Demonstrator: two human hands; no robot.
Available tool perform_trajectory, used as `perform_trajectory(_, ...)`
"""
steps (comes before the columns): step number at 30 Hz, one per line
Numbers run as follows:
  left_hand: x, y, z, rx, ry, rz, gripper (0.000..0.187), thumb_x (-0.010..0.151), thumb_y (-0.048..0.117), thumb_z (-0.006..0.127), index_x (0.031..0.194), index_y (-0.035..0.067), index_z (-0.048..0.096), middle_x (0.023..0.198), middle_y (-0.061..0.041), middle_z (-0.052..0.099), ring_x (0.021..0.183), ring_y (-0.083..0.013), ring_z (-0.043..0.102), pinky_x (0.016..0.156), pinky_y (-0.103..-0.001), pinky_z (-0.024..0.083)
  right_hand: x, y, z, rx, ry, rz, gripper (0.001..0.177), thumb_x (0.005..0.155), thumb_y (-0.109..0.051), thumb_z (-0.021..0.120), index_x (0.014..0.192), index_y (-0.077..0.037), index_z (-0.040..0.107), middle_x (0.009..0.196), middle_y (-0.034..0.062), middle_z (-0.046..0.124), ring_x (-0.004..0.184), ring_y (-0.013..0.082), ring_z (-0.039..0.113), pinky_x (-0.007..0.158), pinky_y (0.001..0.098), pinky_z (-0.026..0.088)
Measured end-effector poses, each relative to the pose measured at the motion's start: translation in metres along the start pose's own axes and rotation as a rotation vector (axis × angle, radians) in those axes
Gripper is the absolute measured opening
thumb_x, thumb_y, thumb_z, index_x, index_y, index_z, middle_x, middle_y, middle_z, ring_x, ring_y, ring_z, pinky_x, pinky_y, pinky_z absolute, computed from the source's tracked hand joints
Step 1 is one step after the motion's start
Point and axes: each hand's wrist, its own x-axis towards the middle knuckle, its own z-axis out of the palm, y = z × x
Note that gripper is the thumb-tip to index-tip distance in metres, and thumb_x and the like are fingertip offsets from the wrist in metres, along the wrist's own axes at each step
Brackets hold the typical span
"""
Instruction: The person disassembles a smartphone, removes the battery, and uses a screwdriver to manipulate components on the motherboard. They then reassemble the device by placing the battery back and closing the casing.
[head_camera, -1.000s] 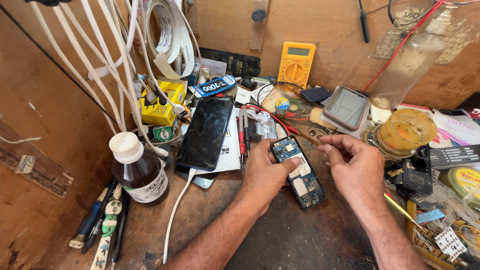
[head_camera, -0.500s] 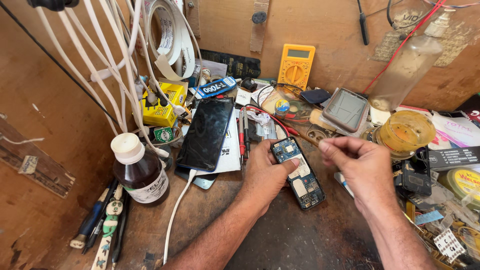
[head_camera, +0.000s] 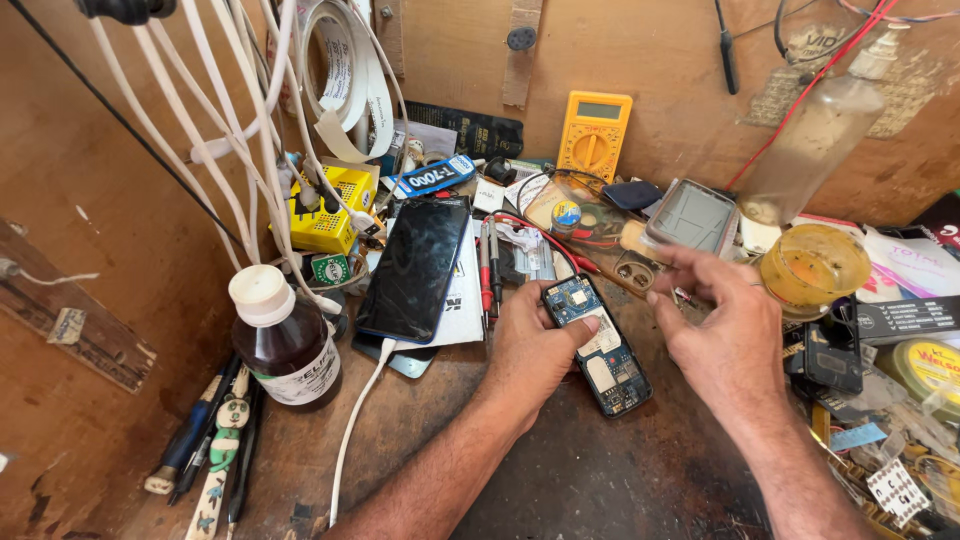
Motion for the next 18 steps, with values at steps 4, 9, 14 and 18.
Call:
perform_trajectory(4,0.001,0.004,0.002,-0.12,-0.013,-0.084,0.044,0.086,0.004,0.07,0.127,0.0,0.054,0.096,-0.009,0.072,0.082,-0.0156,0.072,0.068,-0.034,0.061,-0.004,0.005,0.002,-0.018,0.012,-0.021,0.035,0.084,-0.011,0.077,0.119,-0.007,0.077,0.099,0.0107,0.078,0.088,0.0144,0.07,0.082,0.0292,0.055)
perform_trajectory(9,0.002,0.004,-0.002,-0.362,-0.087,-0.079,0.047,0.095,0.01,0.066,0.138,0.002,0.049,0.109,-0.008,0.069,0.093,-0.0137,0.071,0.071,-0.032,0.062,-0.005,0.015,0.008,0.336,-0.083,0.055,0.028,0.094,-0.022,0.073,0.114,-0.003,0.075,0.102,0.0034,0.077,0.089,0.0075,0.069,0.08,0.023,0.054)
perform_trajectory(14,0.004,0.001,-0.002,-0.29,-0.057,-0.042,0.055,0.088,-0.002,0.065,0.139,0.004,0.046,0.11,-0.01,0.071,0.094,-0.0164,0.072,0.072,-0.031,0.064,-0.01,0.016,0.013,0.615,-0.29,0.26,0.032,0.095,-0.026,0.07,0.113,0.001,0.076,0.093,0.0021,0.075,0.082,0.0056,0.064,0.072,0.0218,0.052)
perform_trajectory(18,0.006,-0.001,-0.004,-0.268,-0.031,-0.039,0.054,0.088,-0.005,0.064,0.138,0.002,0.046,0.108,-0.013,0.072,0.094,-0.0177,0.073,0.074,-0.032,0.066,-0.011,0.011,0.007,0.573,-0.422,0.4,0.034,0.091,-0.025,0.07,0.115,0.0,0.075,0.083,0.0049,0.074,0.066,0.0098,0.063,0.05,0.0281,0.05)
